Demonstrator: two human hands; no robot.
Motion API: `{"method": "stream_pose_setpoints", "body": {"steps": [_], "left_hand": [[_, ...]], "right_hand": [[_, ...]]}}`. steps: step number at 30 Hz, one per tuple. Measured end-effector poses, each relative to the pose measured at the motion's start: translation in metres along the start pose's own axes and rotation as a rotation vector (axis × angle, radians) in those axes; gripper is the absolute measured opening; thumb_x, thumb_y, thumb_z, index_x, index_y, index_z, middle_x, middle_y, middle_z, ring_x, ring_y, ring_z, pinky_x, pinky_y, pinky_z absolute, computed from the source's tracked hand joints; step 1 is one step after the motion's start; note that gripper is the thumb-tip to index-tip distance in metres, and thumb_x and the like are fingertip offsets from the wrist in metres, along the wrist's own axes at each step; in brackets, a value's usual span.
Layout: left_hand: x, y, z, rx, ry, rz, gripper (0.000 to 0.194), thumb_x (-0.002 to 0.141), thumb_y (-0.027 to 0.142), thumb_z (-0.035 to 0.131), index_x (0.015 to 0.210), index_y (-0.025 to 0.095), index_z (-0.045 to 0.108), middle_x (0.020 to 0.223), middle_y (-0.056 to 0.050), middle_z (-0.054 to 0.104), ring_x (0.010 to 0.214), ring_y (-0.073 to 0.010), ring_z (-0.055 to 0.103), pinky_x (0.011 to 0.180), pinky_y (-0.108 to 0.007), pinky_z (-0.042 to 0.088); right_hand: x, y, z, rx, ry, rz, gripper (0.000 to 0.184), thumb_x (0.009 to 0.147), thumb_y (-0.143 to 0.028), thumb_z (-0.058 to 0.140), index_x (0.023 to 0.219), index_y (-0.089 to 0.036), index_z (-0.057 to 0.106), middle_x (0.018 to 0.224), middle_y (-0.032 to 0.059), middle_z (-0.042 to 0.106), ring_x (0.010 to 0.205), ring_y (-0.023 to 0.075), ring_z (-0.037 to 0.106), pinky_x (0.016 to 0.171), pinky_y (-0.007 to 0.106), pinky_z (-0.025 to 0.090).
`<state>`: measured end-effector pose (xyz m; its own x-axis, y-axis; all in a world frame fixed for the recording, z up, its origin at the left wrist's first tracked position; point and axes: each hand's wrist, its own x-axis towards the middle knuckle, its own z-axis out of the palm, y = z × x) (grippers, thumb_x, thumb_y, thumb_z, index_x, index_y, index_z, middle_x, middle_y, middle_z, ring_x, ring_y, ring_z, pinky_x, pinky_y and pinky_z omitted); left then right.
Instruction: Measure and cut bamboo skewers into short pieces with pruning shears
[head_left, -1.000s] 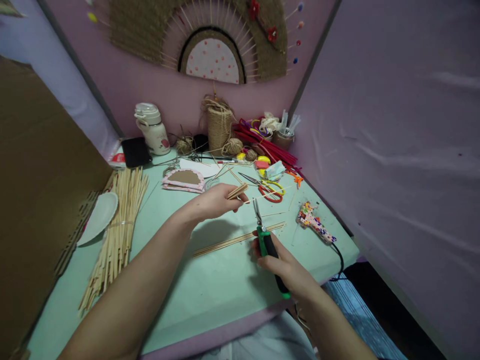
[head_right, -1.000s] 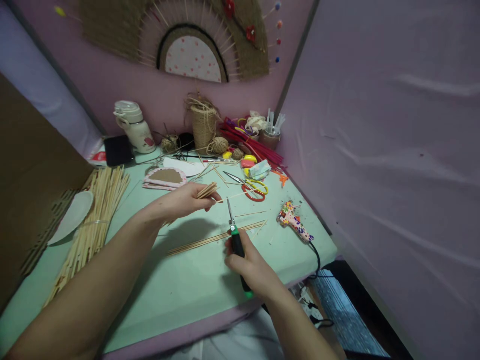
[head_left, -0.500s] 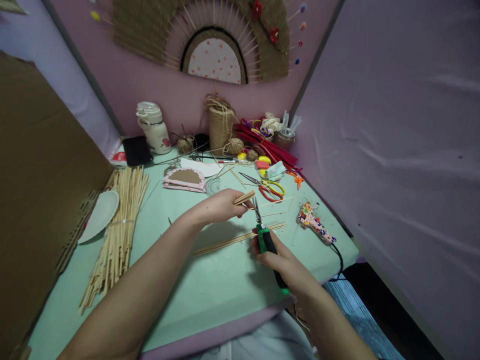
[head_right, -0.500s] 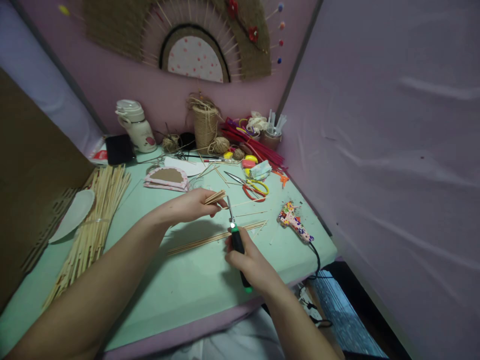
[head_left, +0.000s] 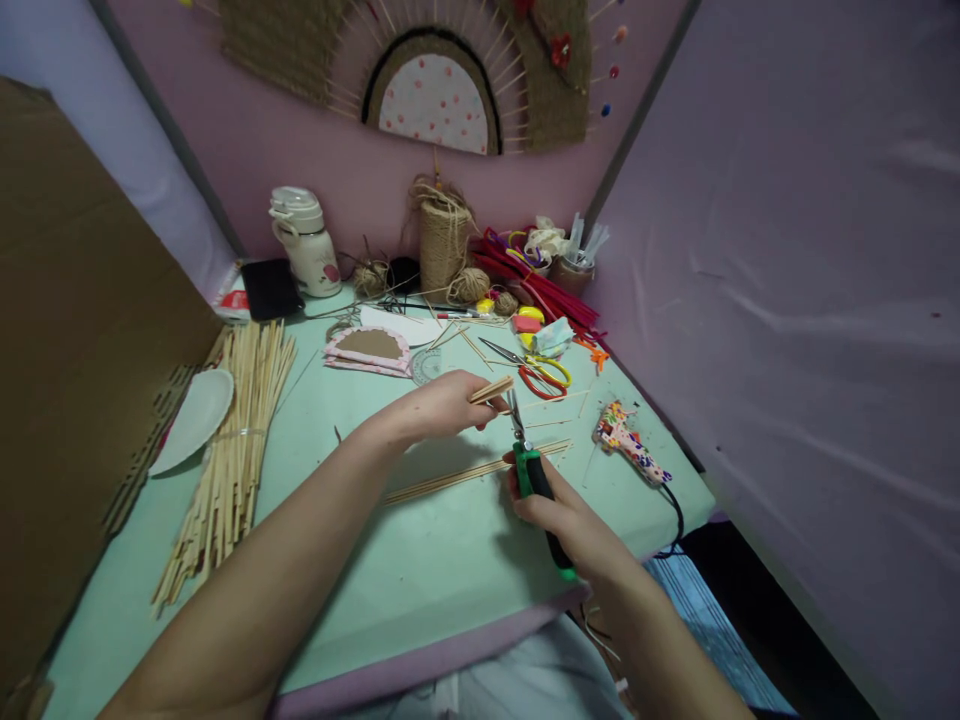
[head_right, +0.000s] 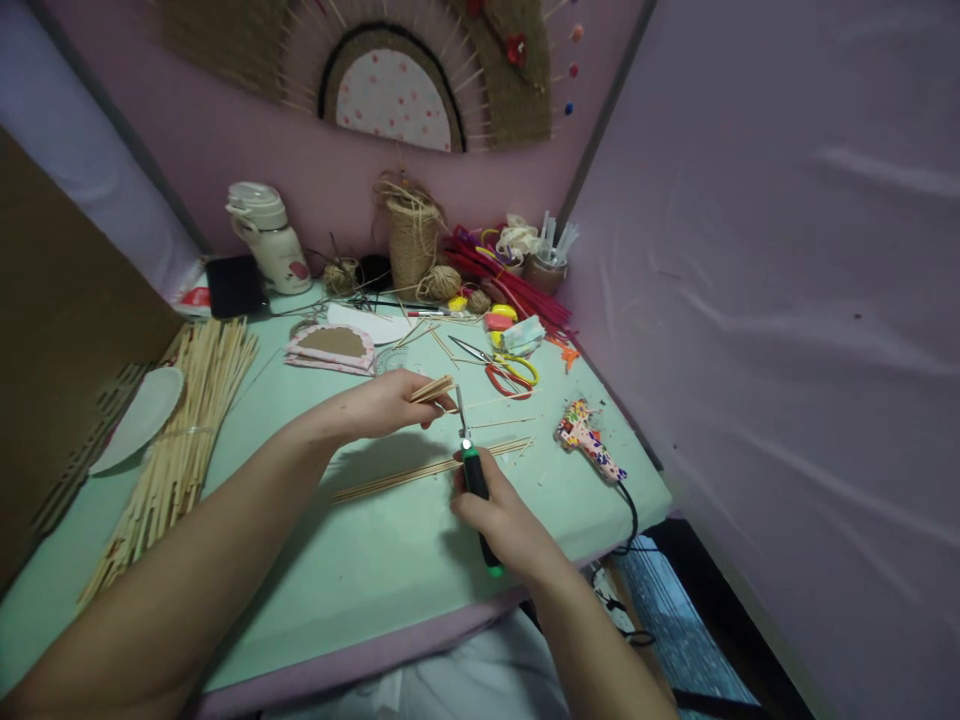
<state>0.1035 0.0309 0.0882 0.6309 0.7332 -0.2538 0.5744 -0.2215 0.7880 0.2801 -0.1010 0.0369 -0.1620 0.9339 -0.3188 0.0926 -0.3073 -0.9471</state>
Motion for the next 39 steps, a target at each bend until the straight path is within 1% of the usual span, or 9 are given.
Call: {"method": "stream_pose_setpoints", "body": {"steps": [5,8,12,16,20,24,27,31,39], "left_hand": [[0.002,-0.001,0.0,0.043,-0.023,-0.005,0.035,0.071,0.023,0.05,0.099,0.017,0.071,0.079,-0.002,0.069,0.074,-0.0171,0.06,0.061,-0.024,0.04],[0.003,-0.002,-0.001,0.068,-0.038,-0.026,0.034,0.072,0.023,0.05,0.098,0.016,0.071,0.081,-0.003,0.07,0.077,-0.0178,0.061,0.064,-0.024,0.041],[0.001,-0.001,-0.003,0.079,-0.037,-0.025,0.034,0.076,0.025,0.047,0.1,0.017,0.07,0.082,-0.002,0.069,0.078,-0.0175,0.06,0.065,-0.024,0.041],[-0.002,0.0,-0.006,0.11,-0.028,0.005,0.032,0.078,0.023,0.044,0.099,0.019,0.069,0.085,-0.002,0.067,0.081,-0.0166,0.06,0.067,-0.023,0.042],[-0.001,0.0,-0.004,0.177,-0.043,-0.059,0.032,0.08,0.02,0.041,0.101,0.018,0.064,0.097,-0.004,0.067,0.076,-0.0157,0.061,0.064,-0.024,0.043],[0.002,0.002,0.009,0.349,-0.032,-0.064,0.029,0.083,0.022,0.04,0.101,0.017,0.062,0.1,-0.009,0.067,0.074,-0.0179,0.061,0.064,-0.027,0.043],[0.004,0.002,0.026,0.525,-0.027,-0.058,0.026,0.083,0.026,0.043,0.092,0.015,0.065,0.092,-0.012,0.069,0.077,-0.0214,0.062,0.063,-0.029,0.043],[0.009,-0.001,0.048,0.634,-0.049,-0.041,0.025,0.082,0.032,0.049,0.086,0.015,0.068,0.089,-0.014,0.07,0.076,-0.0227,0.064,0.061,-0.028,0.042],[0.014,-0.003,0.06,0.708,-0.071,-0.067,0.021,0.075,0.014,0.052,0.087,0.011,0.069,0.09,-0.018,0.07,0.08,-0.0259,0.066,0.062,-0.029,0.044]], "right_hand": [[0.006,0.006,0.0,-0.047,0.016,-0.038,0.023,0.069,-0.021,0.055,0.093,-0.021,0.053,0.082,-0.0018,0.05,0.076,0.0155,0.043,0.068,0.029,0.034],[0.013,0.009,-0.001,0.05,0.02,-0.006,0.019,0.068,-0.02,0.053,0.087,-0.021,0.05,0.072,-0.0036,0.044,0.062,0.0127,0.038,0.058,0.028,0.03],[0.016,0.013,-0.008,0.106,0.052,-0.015,0.018,0.07,-0.019,0.054,0.087,-0.021,0.051,0.07,-0.0035,0.044,0.06,0.0129,0.039,0.057,0.028,0.032],[0.012,0.016,-0.013,0.172,0.005,-0.05,0.023,0.069,-0.019,0.056,0.093,-0.021,0.054,0.076,-0.0013,0.047,0.065,0.0141,0.042,0.061,0.029,0.035],[0.007,0.023,-0.017,0.329,0.004,-0.055,0.029,0.068,-0.02,0.06,0.096,-0.021,0.055,0.08,-0.0006,0.046,0.064,0.0133,0.041,0.06,0.029,0.034],[0.003,0.033,-0.024,0.423,0.043,-0.068,0.033,0.066,-0.019,0.064,0.098,-0.021,0.055,0.08,0.0003,0.047,0.066,0.0144,0.043,0.06,0.03,0.034],[0.001,0.039,-0.03,0.485,0.053,-0.067,0.038,0.064,-0.021,0.067,0.1,-0.021,0.055,0.08,0.0004,0.048,0.064,0.0141,0.042,0.059,0.03,0.034],[-0.003,0.042,-0.032,0.473,0.076,-0.063,0.04,0.062,-0.023,0.069,0.1,-0.022,0.055,0.079,0.0011,0.049,0.064,0.0147,0.043,0.059,0.031,0.036],[-0.003,0.043,-0.032,0.389,0.116,-0.056,0.044,0.061,-0.027,0.068,0.102,-0.021,0.054,0.079,0.0017,0.051,0.066,0.0163,0.045,0.06,0.032,0.038]]}}
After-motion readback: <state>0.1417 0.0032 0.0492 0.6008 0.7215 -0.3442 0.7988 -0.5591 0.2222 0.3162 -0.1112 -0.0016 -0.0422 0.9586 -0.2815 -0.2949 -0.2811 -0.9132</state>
